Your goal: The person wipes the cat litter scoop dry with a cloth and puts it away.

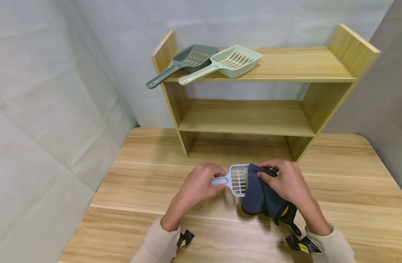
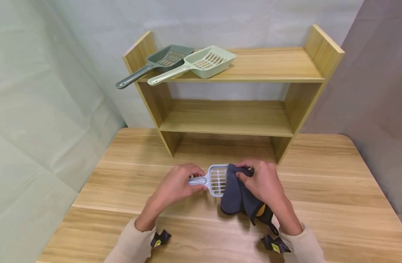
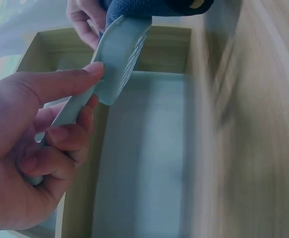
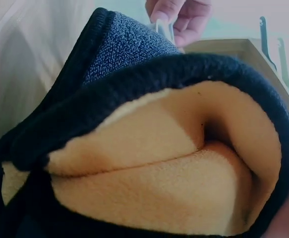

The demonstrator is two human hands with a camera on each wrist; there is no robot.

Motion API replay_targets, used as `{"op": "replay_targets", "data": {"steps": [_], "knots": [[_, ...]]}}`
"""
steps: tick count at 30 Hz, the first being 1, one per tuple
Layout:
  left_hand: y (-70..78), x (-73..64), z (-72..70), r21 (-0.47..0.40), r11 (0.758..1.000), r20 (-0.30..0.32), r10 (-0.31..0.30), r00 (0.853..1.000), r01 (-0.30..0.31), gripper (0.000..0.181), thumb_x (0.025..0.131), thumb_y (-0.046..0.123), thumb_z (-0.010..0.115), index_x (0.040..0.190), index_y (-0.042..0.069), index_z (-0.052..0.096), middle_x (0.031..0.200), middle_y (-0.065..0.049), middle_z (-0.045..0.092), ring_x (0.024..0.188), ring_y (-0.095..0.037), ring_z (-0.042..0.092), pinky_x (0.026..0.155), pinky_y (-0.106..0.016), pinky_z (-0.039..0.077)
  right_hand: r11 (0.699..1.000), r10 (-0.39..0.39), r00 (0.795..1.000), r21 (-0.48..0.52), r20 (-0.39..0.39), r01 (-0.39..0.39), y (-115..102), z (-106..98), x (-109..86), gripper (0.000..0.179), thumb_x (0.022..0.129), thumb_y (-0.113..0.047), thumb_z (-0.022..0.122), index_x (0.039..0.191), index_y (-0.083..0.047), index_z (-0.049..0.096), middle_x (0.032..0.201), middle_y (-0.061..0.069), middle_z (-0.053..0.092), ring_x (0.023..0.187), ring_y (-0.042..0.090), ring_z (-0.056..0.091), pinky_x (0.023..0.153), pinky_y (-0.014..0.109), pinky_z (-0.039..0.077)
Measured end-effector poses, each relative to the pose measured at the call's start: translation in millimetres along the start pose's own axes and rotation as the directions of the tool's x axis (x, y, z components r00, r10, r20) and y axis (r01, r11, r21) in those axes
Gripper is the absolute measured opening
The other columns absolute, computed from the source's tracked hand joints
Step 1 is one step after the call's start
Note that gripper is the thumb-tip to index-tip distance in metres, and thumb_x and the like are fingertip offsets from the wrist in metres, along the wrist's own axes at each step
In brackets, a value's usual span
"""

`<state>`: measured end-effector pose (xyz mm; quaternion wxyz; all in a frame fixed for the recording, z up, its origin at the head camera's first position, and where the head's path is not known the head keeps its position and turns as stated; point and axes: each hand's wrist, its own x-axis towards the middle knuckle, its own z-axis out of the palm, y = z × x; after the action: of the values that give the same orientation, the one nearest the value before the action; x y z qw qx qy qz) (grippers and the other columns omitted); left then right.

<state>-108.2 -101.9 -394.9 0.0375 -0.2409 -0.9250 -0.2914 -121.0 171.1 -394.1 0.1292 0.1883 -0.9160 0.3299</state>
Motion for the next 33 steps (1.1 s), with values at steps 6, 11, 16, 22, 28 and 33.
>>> {"op": "replay_targets", "data": {"steps": [6,11,16,22,28,33], "knots": [[7.1,-0.9,5.8,0.003,1.0,0.004,0.012,1.0,-0.012,0.024,0.082,0.018,0.095,0.1,0.011,0.081,0.09,0.003,0.075,0.076,-0.008,0.063,0.069,-0.024,0.051,0.999,0.008,1.0,0.049,0.029,-0.01,-4.0,9.2,-1.7,0.019,0.085,-0.009,0.091,0.101,-0.018,0.087,0.1,-0.001,0.084,0.077,0.011,0.07,0.068,0.026,0.049],[11.5,-1.5,10.0,0.019,0.999,-0.006,0.034,0.999,-0.034,0.025,0.082,0.021,0.096,0.1,0.012,0.081,0.089,0.003,0.074,0.076,-0.008,0.064,0.068,-0.023,0.05,0.995,0.012,0.999,0.102,0.053,-0.017,-9.6,16.5,-3.9,0.02,0.087,-0.01,0.09,0.104,-0.02,0.086,0.103,-0.001,0.084,0.078,0.01,0.07,0.068,0.025,0.049],[13.8,-1.3,12.7,0.03,0.999,-0.01,0.04,0.999,-0.039,0.027,0.082,0.023,0.095,0.102,0.013,0.08,0.089,0.003,0.074,0.075,-0.007,0.063,0.066,-0.022,0.048,0.996,0.012,0.999,0.084,0.049,-0.016,-12.8,20.2,-4.2,0.02,0.086,-0.01,0.091,0.104,-0.02,0.087,0.104,-0.001,0.084,0.095,0.021,0.079,0.079,0.038,0.06],[11.4,-1.1,13.5,0.029,0.999,-0.013,0.037,0.999,-0.037,0.026,0.082,0.023,0.096,0.101,0.014,0.08,0.089,0.003,0.074,0.075,-0.006,0.062,0.066,-0.021,0.048,1.0,0.008,0.999,0.023,0.032,-0.009,-12.8,18.8,-4.5,0.02,0.085,-0.008,0.091,0.102,-0.018,0.087,0.103,0.003,0.084,0.09,0.022,0.08,0.073,0.036,0.059],[8.7,-0.8,8.2,-0.015,1.0,-0.022,0.018,1.0,-0.018,0.025,0.082,0.018,0.096,0.1,0.011,0.081,0.092,0.002,0.076,0.076,-0.006,0.063,0.068,-0.021,0.05,0.999,-0.002,1.0,-0.044,0.003,0.002,-11.8,9.1,-3.8,0.021,0.083,-0.006,0.091,0.101,-0.015,0.088,0.103,0.009,0.084,0.051,0.003,0.044,0.051,0.024,0.03],[4.7,-0.8,2.3,-0.049,0.999,-0.018,0.002,1.0,-0.003,0.023,0.082,0.016,0.095,0.099,0.01,0.08,0.09,0.002,0.075,0.076,-0.007,0.062,0.069,-0.022,0.051,0.997,-0.043,0.998,-0.066,-0.038,0.04,-9.4,-0.5,-3.8,0.021,0.081,-0.005,0.092,0.1,-0.014,0.088,0.102,0.01,0.084,0.052,0.0,0.047,0.052,0.024,0.029]]}}
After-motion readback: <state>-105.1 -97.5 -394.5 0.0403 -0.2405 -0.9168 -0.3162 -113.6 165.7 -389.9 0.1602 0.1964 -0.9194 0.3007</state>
